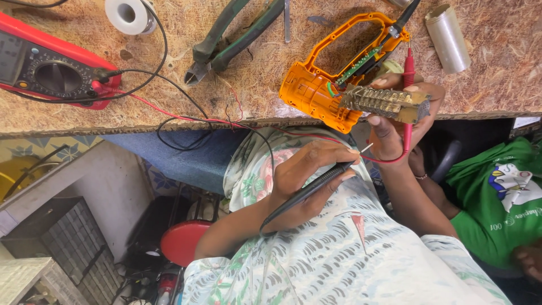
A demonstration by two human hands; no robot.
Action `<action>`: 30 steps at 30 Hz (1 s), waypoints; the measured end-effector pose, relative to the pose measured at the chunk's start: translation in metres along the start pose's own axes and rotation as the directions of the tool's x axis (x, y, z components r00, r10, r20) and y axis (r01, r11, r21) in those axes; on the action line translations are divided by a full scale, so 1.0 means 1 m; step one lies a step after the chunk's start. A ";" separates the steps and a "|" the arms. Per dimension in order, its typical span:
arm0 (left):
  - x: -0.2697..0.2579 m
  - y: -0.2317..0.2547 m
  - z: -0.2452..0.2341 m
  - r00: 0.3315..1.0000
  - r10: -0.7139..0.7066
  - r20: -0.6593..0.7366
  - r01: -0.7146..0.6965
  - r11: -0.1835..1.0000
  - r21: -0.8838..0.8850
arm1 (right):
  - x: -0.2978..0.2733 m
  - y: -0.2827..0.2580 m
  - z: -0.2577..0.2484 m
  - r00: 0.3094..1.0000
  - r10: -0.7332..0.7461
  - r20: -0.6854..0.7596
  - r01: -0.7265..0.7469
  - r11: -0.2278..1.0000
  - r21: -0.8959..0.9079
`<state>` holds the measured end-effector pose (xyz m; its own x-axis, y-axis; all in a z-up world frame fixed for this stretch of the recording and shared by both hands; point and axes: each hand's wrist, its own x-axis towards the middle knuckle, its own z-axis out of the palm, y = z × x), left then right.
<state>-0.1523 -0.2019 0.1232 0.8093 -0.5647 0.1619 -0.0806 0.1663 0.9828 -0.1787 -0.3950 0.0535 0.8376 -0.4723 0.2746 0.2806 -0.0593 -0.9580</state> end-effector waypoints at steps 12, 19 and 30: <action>0.011 0.001 0.005 1.000 0.013 -0.011 -0.013 1.000 0.012 | -0.003 0.005 -0.007 0.997 0.072 0.019 -0.073 0.991 0.115; 0.016 -0.004 0.009 0.998 0.058 -0.009 -0.058 0.998 0.036 | -0.004 0.004 -0.008 0.996 0.084 0.040 -0.088 0.989 0.121; 0.020 -0.012 0.016 0.994 0.071 -0.086 -0.075 0.996 -0.048 | -0.002 -0.002 -0.004 0.996 0.066 0.065 -0.071 0.994 0.080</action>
<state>-0.1443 -0.2276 0.1163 0.8486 -0.4798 0.2227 -0.1128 0.2472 0.9624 -0.1824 -0.3978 0.0542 0.8829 -0.4173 0.2153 0.2566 0.0448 -0.9655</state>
